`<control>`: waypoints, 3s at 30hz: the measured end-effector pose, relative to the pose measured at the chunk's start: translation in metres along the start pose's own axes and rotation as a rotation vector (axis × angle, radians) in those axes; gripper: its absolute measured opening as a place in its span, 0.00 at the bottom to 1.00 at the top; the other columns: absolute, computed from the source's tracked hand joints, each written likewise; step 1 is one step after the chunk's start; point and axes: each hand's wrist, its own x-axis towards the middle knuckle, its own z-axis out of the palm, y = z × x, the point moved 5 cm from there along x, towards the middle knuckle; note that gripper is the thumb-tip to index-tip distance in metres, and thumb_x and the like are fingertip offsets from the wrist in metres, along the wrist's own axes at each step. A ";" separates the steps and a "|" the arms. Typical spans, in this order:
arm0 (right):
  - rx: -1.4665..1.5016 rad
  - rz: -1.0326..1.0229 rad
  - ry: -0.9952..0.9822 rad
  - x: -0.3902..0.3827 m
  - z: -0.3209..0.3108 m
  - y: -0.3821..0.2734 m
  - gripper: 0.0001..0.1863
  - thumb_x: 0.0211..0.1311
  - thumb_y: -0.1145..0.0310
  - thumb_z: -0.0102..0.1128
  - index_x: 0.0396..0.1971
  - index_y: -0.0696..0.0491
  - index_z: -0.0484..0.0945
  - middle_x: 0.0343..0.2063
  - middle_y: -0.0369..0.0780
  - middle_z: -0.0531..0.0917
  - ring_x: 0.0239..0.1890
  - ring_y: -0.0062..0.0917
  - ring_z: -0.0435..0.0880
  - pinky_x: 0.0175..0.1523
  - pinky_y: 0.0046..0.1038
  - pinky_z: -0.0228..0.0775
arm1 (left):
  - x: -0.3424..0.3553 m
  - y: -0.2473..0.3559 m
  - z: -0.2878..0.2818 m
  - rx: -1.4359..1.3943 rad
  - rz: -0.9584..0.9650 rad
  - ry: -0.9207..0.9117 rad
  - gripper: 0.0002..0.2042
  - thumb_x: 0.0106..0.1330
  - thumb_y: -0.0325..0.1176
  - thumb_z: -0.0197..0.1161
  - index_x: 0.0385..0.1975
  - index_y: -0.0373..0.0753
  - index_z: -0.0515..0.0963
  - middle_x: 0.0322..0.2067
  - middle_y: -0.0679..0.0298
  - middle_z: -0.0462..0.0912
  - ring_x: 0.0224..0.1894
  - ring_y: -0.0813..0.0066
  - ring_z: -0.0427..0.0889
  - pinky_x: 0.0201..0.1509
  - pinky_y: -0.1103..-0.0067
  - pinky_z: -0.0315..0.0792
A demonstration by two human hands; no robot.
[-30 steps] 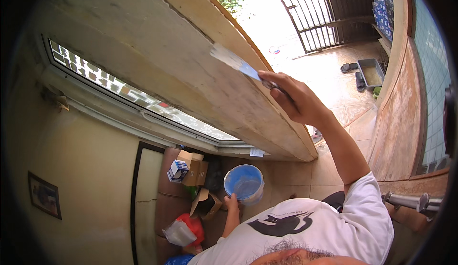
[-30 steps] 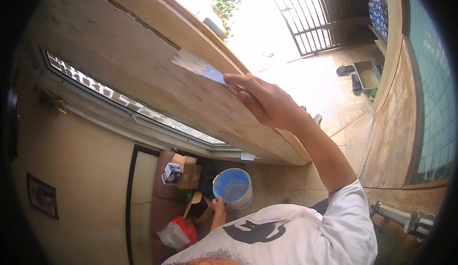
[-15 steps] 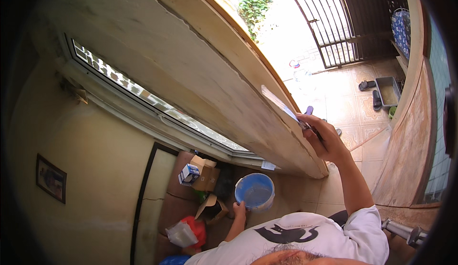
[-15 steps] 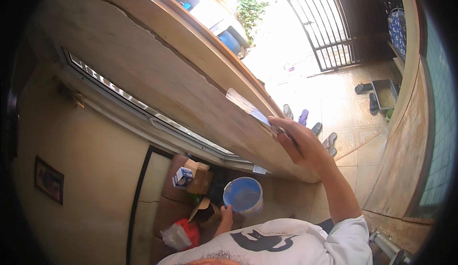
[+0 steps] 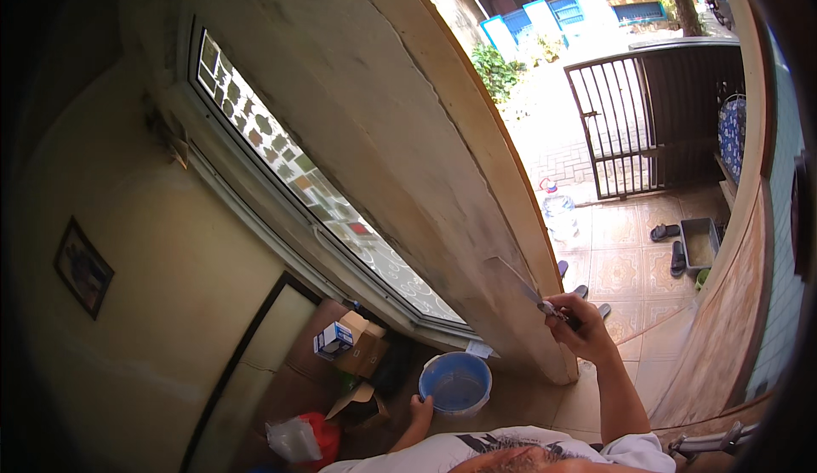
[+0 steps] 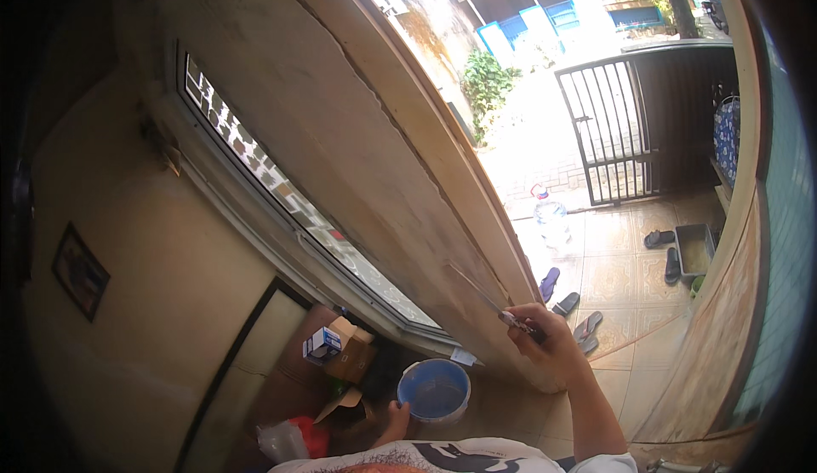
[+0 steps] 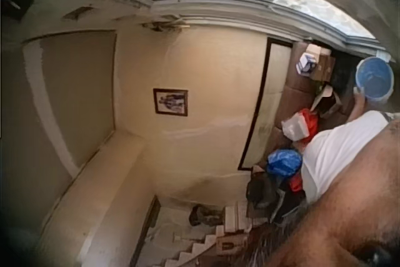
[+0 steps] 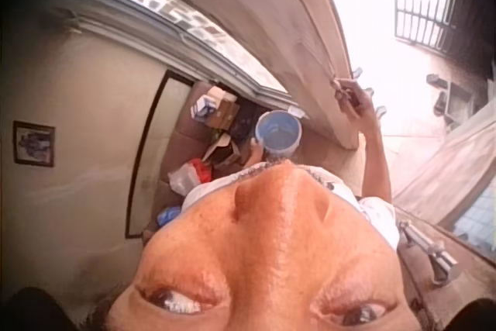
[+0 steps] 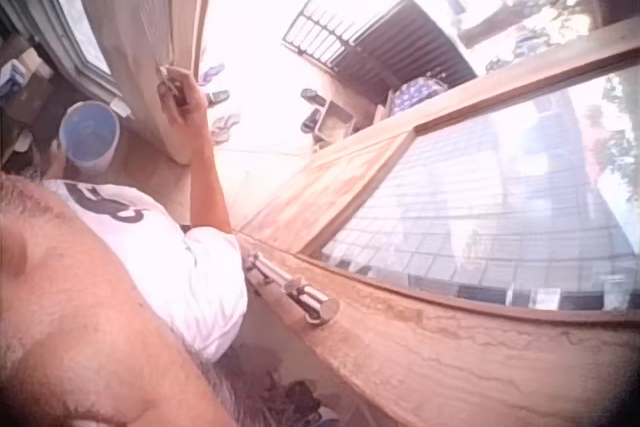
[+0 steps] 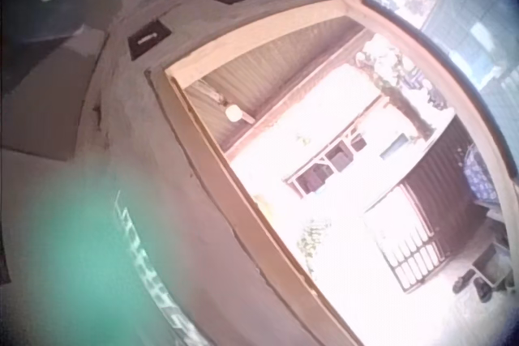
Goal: The person applies plaster to the edges and corners of a wall near a window and door using a putty knife, scooping material from a blue bucket and smoothing it along the surface.
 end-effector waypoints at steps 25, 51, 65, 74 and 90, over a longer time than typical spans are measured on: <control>-0.429 0.272 -0.390 0.000 0.121 0.079 0.15 0.62 0.70 0.63 0.48 0.55 0.84 0.43 0.45 0.86 0.43 0.25 0.85 0.50 0.27 0.76 | -0.007 0.118 -0.118 -0.079 0.205 0.251 0.12 0.48 0.35 0.65 0.20 0.34 0.72 0.19 0.51 0.78 0.23 0.53 0.80 0.30 0.63 0.72; -0.131 0.520 -0.027 -0.028 0.151 0.035 0.19 0.70 0.58 0.60 0.50 0.58 0.82 0.39 0.39 0.86 0.40 0.18 0.81 0.45 0.21 0.73 | -0.002 0.184 -0.166 -0.066 0.175 -0.054 0.15 0.64 0.43 0.56 0.38 0.37 0.78 0.37 0.43 0.82 0.41 0.40 0.79 0.45 0.55 0.70; -0.374 0.428 -0.135 -0.135 0.045 -0.061 0.15 0.72 0.63 0.59 0.50 0.57 0.83 0.26 0.33 0.82 0.27 0.12 0.76 0.32 0.19 0.69 | -0.032 0.138 -0.150 -0.206 0.224 0.107 0.09 0.57 0.32 0.57 0.28 0.32 0.68 0.23 0.55 0.74 0.25 0.61 0.76 0.32 0.65 0.70; -0.370 0.234 -0.309 -0.122 0.080 -0.078 0.13 0.71 0.66 0.59 0.49 0.57 0.82 0.32 0.41 0.85 0.37 0.23 0.82 0.41 0.24 0.73 | -0.098 0.135 -0.126 -0.315 0.139 0.082 0.09 0.58 0.32 0.56 0.28 0.32 0.69 0.22 0.62 0.73 0.24 0.71 0.72 0.30 0.71 0.69; -0.131 0.204 -0.488 -0.039 0.134 -0.073 0.16 0.71 0.60 0.60 0.46 0.57 0.84 0.37 0.41 0.87 0.41 0.20 0.83 0.48 0.24 0.75 | -0.156 0.080 -0.127 -0.391 0.043 0.189 0.10 0.60 0.34 0.54 0.28 0.32 0.66 0.26 0.60 0.72 0.28 0.67 0.72 0.36 0.70 0.71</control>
